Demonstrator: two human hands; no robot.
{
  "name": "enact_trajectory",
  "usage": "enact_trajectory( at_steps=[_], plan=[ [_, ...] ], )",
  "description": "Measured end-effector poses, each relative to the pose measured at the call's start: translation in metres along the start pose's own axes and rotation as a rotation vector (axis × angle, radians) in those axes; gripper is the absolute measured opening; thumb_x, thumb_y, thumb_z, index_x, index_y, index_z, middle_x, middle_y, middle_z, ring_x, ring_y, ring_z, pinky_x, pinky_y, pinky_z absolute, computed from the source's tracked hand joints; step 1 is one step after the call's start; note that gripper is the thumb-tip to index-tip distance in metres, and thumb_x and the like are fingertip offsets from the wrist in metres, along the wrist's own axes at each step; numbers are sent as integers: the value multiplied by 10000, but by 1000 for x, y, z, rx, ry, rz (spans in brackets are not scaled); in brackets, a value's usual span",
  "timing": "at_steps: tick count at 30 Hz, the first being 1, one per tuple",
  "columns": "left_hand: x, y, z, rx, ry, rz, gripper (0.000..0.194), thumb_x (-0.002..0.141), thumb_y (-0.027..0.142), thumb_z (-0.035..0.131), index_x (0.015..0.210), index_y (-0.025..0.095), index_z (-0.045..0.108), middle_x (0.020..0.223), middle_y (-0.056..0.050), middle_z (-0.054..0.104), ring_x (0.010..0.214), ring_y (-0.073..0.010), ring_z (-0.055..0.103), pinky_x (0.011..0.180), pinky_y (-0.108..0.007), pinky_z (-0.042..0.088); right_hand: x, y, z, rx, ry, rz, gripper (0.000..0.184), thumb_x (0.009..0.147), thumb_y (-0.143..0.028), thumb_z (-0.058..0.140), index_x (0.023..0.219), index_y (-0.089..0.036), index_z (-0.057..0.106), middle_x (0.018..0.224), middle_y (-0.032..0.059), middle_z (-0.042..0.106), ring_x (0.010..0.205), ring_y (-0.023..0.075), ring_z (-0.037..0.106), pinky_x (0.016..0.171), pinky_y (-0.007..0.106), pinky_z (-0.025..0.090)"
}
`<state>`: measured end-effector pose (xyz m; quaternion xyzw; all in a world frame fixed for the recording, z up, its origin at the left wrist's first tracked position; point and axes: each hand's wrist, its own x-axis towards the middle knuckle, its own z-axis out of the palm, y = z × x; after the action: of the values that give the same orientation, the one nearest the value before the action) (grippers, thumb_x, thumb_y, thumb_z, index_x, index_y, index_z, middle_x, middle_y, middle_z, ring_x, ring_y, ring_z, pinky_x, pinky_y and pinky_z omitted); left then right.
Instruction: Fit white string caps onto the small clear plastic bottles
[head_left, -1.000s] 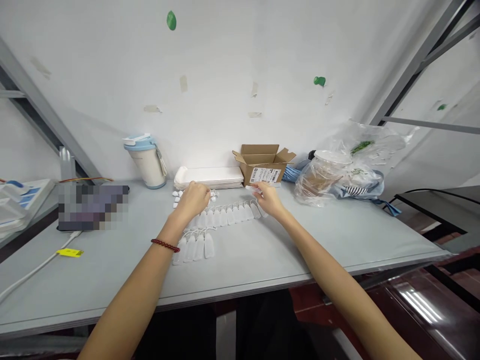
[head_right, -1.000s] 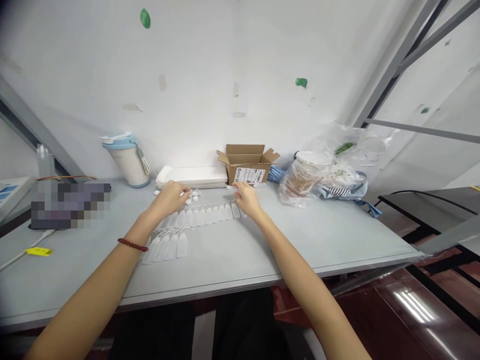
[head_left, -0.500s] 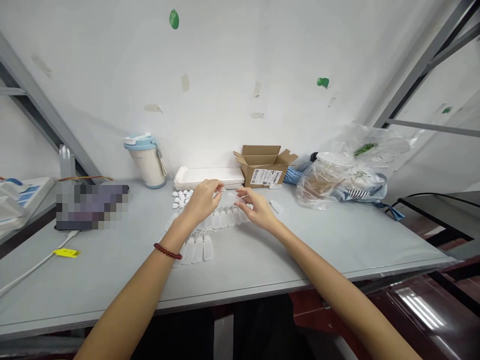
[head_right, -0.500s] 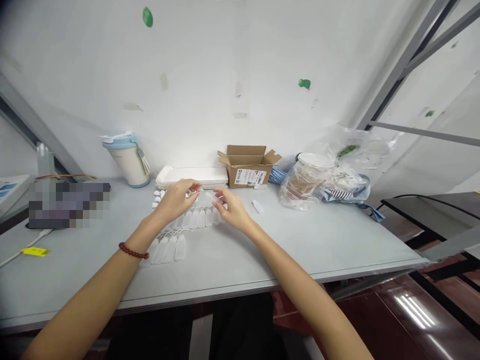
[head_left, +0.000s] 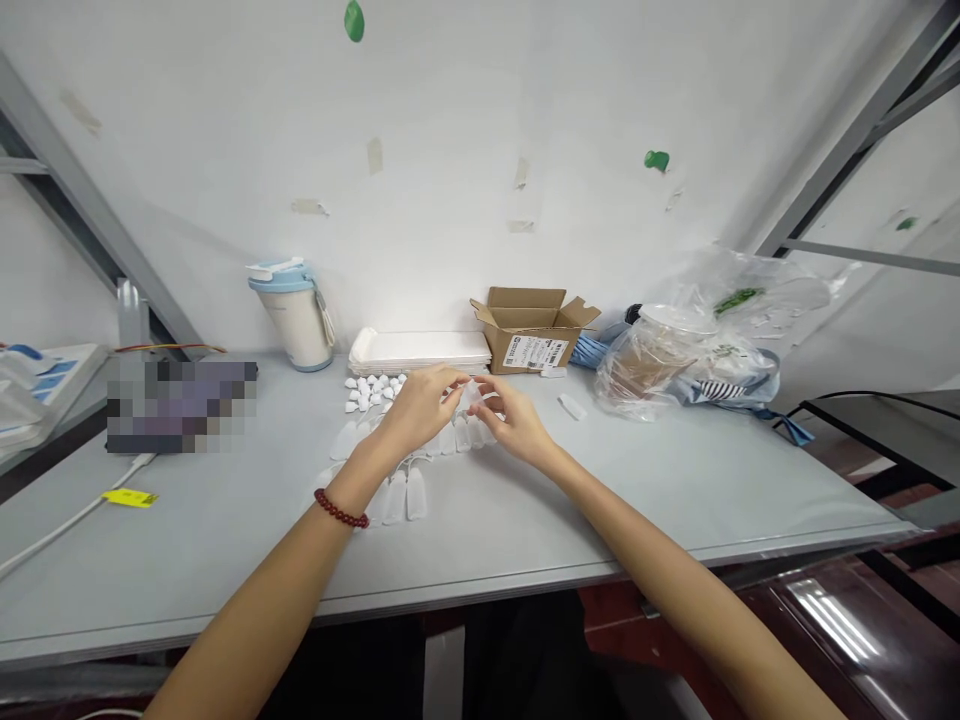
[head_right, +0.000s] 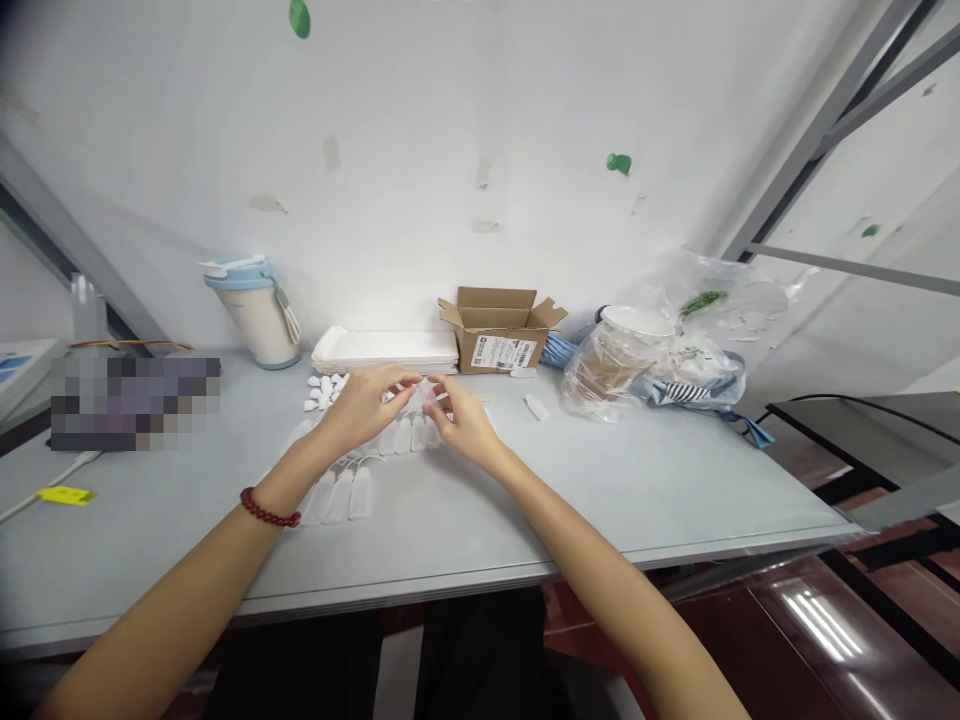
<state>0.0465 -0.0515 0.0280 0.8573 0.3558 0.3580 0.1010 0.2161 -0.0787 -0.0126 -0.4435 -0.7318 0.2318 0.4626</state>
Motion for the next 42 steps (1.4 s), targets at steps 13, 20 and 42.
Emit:
enact_trajectory(
  at_steps=[13, 20, 42],
  plan=[
    [-1, 7, -1, -128, 40, -84, 246, 816, 218, 474, 875, 194, 711, 919, -32, 744, 820, -181, 666, 740, -291, 519, 2, 1, 0, 48, 85, 1, 277, 833, -274, 538, 1101, -208, 509, 939, 52, 616, 717, 147, 659, 681, 298, 528],
    [-1, 12, -2, -99, 36, -175, 270, 839, 313, 486, 746, 190, 707, 803, -26, 744, 747, -184, 650, 692, -281, 478, 1, 2, 3, -46, 143, -69, 214, 813, -335, 591, 971, -211, 520, 938, 51, 625, 684, 133, 611, 638, 286, 521],
    [1, 10, -5, -385, -151, -232, 352, 859, 385, 455, 744, 148, 689, 744, -4, 682, 696, -155, 567, 611, -234, 412, 0, -14, 4, 182, 137, 125, 332, 783, -409, 611, 1021, -201, 510, 848, 0, 514, 684, 114, 540, 519, 232, 447]
  ],
)
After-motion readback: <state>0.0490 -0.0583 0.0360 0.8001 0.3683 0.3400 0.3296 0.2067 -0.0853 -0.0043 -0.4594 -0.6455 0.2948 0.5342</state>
